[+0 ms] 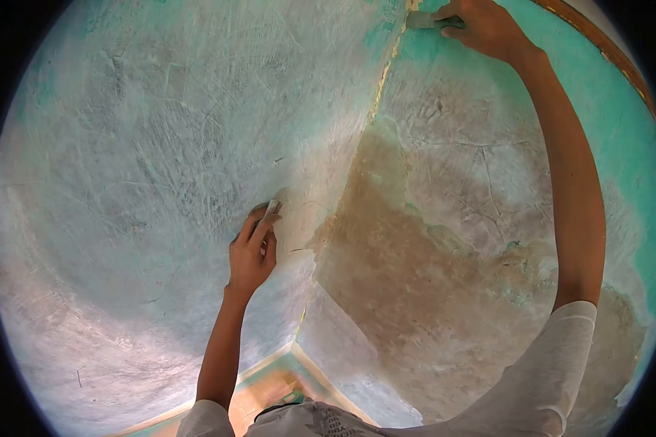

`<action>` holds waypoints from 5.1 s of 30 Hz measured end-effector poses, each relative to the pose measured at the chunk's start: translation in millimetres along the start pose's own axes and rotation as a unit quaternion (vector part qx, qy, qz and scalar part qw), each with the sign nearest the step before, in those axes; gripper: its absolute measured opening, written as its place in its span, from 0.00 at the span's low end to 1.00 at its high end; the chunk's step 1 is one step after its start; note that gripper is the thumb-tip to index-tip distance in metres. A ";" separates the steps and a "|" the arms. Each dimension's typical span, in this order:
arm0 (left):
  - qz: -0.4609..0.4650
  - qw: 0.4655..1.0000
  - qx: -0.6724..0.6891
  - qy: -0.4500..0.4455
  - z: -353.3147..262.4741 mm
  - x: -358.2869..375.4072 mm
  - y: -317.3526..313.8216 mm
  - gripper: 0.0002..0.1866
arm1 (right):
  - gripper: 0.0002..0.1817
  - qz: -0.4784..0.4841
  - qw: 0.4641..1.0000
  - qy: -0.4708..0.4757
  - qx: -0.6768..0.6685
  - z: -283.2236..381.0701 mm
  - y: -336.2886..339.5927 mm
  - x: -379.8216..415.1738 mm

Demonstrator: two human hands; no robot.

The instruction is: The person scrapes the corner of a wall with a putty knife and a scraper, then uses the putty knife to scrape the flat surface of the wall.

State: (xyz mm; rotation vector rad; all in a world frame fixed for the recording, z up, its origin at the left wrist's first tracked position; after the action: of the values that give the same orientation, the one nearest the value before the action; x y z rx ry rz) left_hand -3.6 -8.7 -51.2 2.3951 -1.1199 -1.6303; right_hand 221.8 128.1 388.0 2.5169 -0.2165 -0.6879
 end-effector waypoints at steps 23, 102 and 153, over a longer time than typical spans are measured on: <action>0.005 1.000 0.020 0.017 1.4 -0.2 1.3 0.18 | 0.11 -0.019 0.991 -0.097 0.093 51.5 -37.7 4.6; 0.000 1.000 0.009 0.025 -3.1 0.0 -2.6 0.15 | 0.32 -0.165 0.832 -0.374 -0.376 144.9 -99.6 -16.4; 0.026 0.998 0.052 0.007 8.1 4.0 -2.1 0.25 | 0.26 -0.143 0.857 -0.312 -0.384 131.3 -103.7 -9.0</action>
State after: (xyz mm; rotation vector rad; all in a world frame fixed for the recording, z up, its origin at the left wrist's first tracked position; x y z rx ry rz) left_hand -8.4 -6.6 -58.9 2.4136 -1.2826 -1.5738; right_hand 148.6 161.4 241.0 1.5090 0.1954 -1.3791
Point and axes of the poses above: each hand's wrist, its own x-axis away from the middle knuckle, its own y-axis out of the back of the hand, z = x × y, the point moved 3 cm from there along -x, towards the middle knuckle, and after that the axes turned 11 degrees about z, right-handed, at the moved point
